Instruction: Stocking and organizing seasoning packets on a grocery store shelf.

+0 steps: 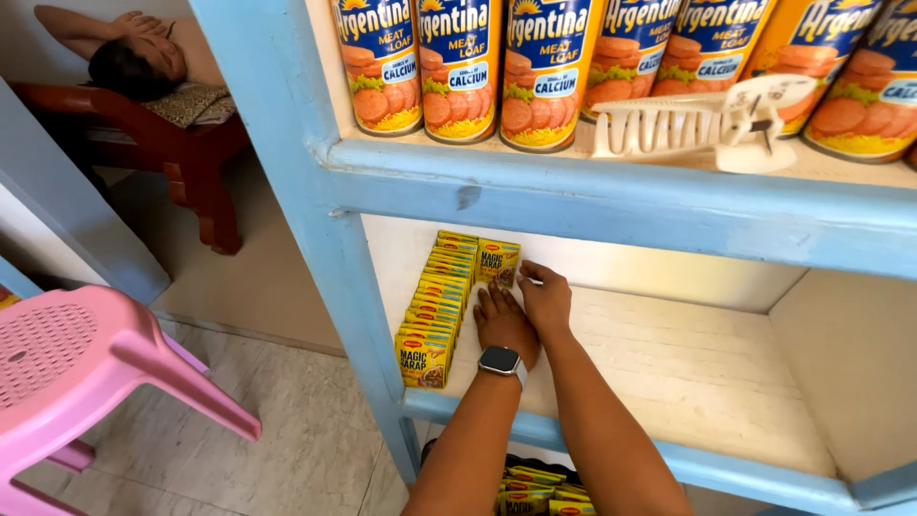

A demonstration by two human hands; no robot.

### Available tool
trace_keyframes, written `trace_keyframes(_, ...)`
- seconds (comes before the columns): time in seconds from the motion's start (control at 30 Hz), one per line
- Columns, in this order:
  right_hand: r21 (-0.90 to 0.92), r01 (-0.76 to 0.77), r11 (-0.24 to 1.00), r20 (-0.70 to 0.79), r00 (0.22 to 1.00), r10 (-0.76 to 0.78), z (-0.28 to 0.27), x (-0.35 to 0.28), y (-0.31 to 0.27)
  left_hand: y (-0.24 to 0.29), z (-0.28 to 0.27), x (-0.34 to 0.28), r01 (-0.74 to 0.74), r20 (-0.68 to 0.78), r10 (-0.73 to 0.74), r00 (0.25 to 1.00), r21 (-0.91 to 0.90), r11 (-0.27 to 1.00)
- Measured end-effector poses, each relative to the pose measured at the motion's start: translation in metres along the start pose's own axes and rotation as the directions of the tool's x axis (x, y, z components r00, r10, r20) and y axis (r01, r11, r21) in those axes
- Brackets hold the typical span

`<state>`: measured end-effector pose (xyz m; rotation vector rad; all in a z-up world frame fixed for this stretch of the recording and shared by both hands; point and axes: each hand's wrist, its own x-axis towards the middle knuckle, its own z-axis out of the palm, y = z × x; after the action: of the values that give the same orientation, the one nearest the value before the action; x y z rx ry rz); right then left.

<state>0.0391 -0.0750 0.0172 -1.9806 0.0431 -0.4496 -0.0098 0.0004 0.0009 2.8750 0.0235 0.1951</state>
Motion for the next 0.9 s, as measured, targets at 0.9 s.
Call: trace_keyframes(0.9,-0.13,0.502,0.855,0.327,0.836,-0.441,-0.184,-0.266,-0.031,-0.032,-0.092,-0.253,-0.702,-0.383,0.6,0.702,-0.23,0.674)
